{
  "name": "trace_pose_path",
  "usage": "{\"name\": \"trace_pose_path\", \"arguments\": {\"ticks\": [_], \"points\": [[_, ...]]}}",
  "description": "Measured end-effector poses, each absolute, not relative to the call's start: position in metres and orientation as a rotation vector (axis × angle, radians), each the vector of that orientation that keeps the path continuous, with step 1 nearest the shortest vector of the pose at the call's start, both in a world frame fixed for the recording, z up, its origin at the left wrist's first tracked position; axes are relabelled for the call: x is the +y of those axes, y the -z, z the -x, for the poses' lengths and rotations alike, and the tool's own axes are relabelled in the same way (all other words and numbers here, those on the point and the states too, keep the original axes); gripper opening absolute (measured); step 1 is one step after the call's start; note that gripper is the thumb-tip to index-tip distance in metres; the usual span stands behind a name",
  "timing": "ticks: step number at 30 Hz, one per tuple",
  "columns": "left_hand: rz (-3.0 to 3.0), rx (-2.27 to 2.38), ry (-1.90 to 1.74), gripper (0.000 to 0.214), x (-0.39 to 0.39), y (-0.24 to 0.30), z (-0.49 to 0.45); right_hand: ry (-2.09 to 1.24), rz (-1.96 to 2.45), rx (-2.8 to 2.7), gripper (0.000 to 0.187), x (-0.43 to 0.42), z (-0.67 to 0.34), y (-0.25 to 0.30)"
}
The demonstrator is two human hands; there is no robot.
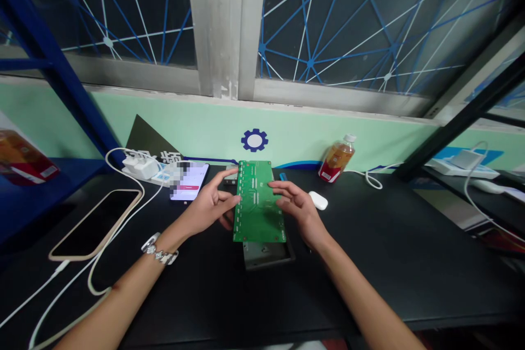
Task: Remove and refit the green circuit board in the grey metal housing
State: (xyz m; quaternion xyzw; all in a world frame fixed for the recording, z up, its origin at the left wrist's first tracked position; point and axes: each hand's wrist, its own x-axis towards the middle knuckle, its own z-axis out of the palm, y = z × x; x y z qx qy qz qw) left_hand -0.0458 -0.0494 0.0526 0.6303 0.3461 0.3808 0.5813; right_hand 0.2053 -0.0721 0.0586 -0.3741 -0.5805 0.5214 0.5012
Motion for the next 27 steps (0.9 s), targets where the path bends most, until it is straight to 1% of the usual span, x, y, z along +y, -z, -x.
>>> {"name": "trace_pose_path", "arguments": {"ticks": [4,7,11,13,18,21,23,27], "points": [[-1.456,0.833,-0.838,0.079,-0.048,-0.045,0.043,-1.278,0.735,-1.563,0.057,-0.082,-0.201,-0.061],[-1.439,0.841,-0.813,0.077,-0.051,-0.038,0.036,-1.19,0.725,-1.72,0.074,-0.092,-0.192,-0.06],[-1.419,0.79,-0.843,0.077,-0.055,-0.03,0.026,-1.036,0.758,-1.835,0.087,-0.102,-0.178,-0.056],[-1.409,0.78,-0.86,0.077,-0.056,-0.029,0.024,-1.019,0.763,-1.835,0.087,-0.104,-0.174,-0.056],[-1.379,0.84,-0.892,0.076,-0.049,-0.036,0.034,-1.088,0.768,-1.715,0.072,-0.099,-0.181,-0.059],[-1.388,0.892,-0.914,0.076,-0.044,-0.043,0.044,-1.121,0.787,-1.581,0.066,-0.09,-0.188,-0.056],[-1.381,0.892,-0.904,0.072,-0.043,-0.048,0.048,-1.119,0.845,-1.559,0.064,-0.084,-0.19,-0.051],[-1.323,0.841,-0.911,0.054,-0.046,-0.052,0.046,-1.079,0.965,-1.627,0.054,-0.081,-0.186,-0.044]]}}
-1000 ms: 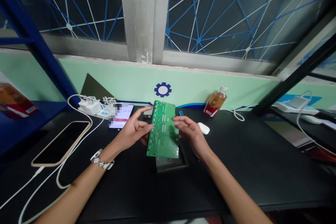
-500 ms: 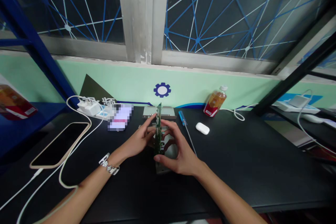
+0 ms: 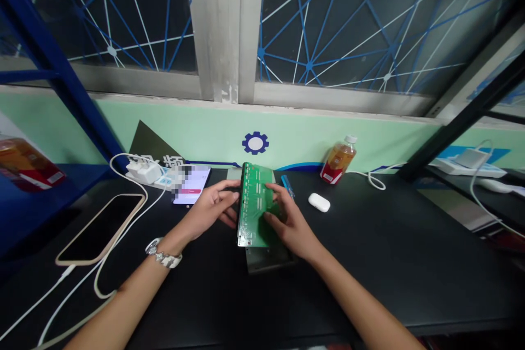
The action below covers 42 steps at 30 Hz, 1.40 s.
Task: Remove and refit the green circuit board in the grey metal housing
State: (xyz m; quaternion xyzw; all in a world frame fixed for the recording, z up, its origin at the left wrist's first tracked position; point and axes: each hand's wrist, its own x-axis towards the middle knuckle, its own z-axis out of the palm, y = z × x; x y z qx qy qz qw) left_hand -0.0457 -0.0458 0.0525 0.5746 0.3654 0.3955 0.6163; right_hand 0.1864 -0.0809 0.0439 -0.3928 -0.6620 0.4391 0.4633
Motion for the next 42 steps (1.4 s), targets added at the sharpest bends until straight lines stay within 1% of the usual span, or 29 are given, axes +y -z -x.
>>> {"name": "trace_pose_path", "arguments": {"ticks": [2,4,9,12,16,19,22,27,30,34,38,42], "points": [[-1.272,0.807,-0.937,0.046,-0.049,-0.053,0.042,-1.136,0.968,-1.62,0.052,-0.084,-0.182,-0.044],[-1.219,0.771,-0.956,0.042,-0.052,-0.053,0.037,-1.194,0.957,-1.612,0.056,-0.088,-0.178,-0.047],[-1.165,0.717,-0.953,0.044,-0.059,-0.054,0.026,-1.247,0.897,-1.698,0.084,-0.095,-0.174,-0.052],[-1.204,0.766,-1.012,0.044,-0.062,-0.052,0.019,-1.338,0.807,-1.683,0.094,-0.096,-0.172,-0.05],[-1.275,0.915,-1.153,0.048,-0.062,-0.044,0.015,-1.412,0.719,-1.576,0.097,-0.096,-0.17,-0.048],[-1.245,0.85,-1.042,0.055,-0.063,-0.041,0.015,-1.466,0.704,-1.502,0.097,-0.097,-0.17,-0.051],[-1.192,0.775,-0.893,0.053,-0.066,-0.043,0.015,-1.53,0.726,-1.434,0.092,-0.096,-0.172,-0.057],[-1.192,0.819,-0.823,0.052,-0.065,-0.045,0.02,-1.591,0.702,-1.374,0.065,-0.093,-0.177,-0.061],[-1.231,0.875,-0.801,0.053,-0.059,-0.047,0.028,-1.598,0.727,-1.353,0.054,-0.087,-0.182,-0.063],[-1.243,0.934,-0.873,0.049,-0.051,-0.053,0.041,-1.517,0.813,-1.367,0.048,-0.078,-0.19,-0.063],[-1.242,0.851,-0.94,0.038,-0.051,-0.061,0.047,-1.371,0.903,-1.478,0.045,-0.072,-0.19,-0.055],[-1.25,0.762,-0.98,0.031,-0.055,-0.063,0.041,-1.241,0.895,-1.643,0.04,-0.074,-0.181,-0.041]]}}
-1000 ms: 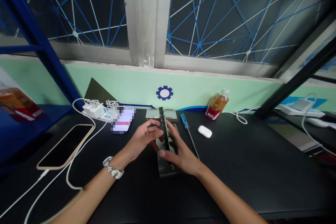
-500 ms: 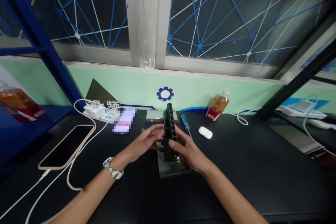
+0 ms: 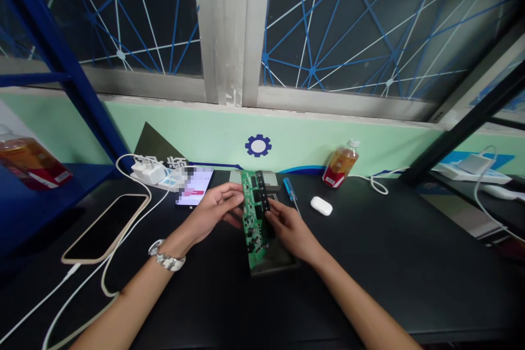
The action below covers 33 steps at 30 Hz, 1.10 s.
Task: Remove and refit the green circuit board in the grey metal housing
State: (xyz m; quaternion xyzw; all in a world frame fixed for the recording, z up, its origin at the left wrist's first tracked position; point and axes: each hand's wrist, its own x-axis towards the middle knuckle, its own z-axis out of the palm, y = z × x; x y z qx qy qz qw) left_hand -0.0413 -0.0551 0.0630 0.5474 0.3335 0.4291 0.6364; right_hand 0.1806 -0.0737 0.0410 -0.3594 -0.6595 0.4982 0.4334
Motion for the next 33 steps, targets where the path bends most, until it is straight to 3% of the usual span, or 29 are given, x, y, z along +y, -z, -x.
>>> {"name": "trace_pose_path", "arguments": {"ticks": [15,24,29,33], "points": [[-1.142,0.644,-0.97,0.048,-0.065,-0.04,0.012,-1.16,1.013,-1.522,0.037,-0.072,-0.174,-0.022],[-1.232,0.625,-1.011,0.044,-0.062,-0.043,0.015,-1.197,0.904,-1.452,0.025,-0.074,-0.172,-0.024],[-1.44,0.699,-1.158,0.062,-0.06,-0.041,0.019,-1.062,1.012,-1.525,0.024,-0.076,-0.176,-0.034],[-1.815,0.73,-1.223,0.088,-0.065,-0.042,0.024,-1.144,1.056,-1.613,0.046,-0.076,-0.176,-0.04]]}}
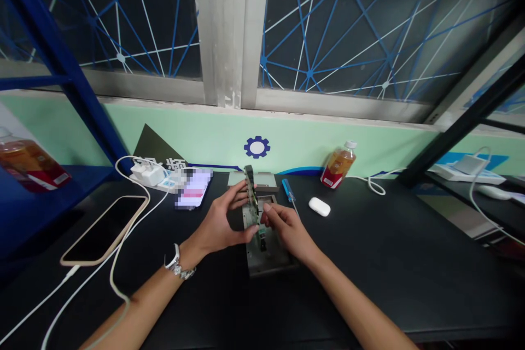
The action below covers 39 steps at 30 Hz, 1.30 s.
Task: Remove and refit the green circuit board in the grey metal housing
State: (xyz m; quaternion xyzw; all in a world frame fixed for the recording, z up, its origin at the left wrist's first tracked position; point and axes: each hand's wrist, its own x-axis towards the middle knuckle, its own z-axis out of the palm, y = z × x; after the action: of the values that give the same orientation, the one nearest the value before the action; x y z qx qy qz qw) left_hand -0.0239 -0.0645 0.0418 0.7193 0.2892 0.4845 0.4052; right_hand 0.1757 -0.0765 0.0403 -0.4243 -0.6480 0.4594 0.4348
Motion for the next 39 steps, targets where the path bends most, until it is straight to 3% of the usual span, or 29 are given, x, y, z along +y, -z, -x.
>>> {"name": "trace_pose_path", "arguments": {"ticks": [4,12,17,21,27,34,39], "points": [[-2.185,0.775,-1.192,0.097,-0.068,-0.046,0.028,-1.339,1.005,-1.586,0.054,-0.077,-0.173,-0.041],[-2.512,0.557,-1.186,0.088,-0.072,-0.056,0.022,-1.557,1.047,-1.285,0.044,-0.08,-0.175,-0.042],[-2.515,0.699,-1.151,0.091,-0.071,-0.053,0.021,-1.612,1.002,-1.156,0.042,-0.083,-0.174,-0.05],[-2.389,0.888,-1.144,0.095,-0.064,-0.047,0.024,-1.506,0.989,-1.151,0.038,-0.08,-0.176,-0.049],[-1.88,0.866,-1.131,0.036,-0.065,-0.046,0.019,-1.198,1.053,-1.302,0.038,-0.078,-0.177,-0.045],[-1.586,0.869,-1.024,0.039,-0.078,-0.056,0.007,-0.671,1.174,-1.529,0.022,-0.083,-0.173,-0.04],[-1.585,0.897,-1.012,0.034,-0.07,-0.055,0.016,-0.576,1.178,-1.603,0.021,-0.083,-0.18,-0.043]]}}
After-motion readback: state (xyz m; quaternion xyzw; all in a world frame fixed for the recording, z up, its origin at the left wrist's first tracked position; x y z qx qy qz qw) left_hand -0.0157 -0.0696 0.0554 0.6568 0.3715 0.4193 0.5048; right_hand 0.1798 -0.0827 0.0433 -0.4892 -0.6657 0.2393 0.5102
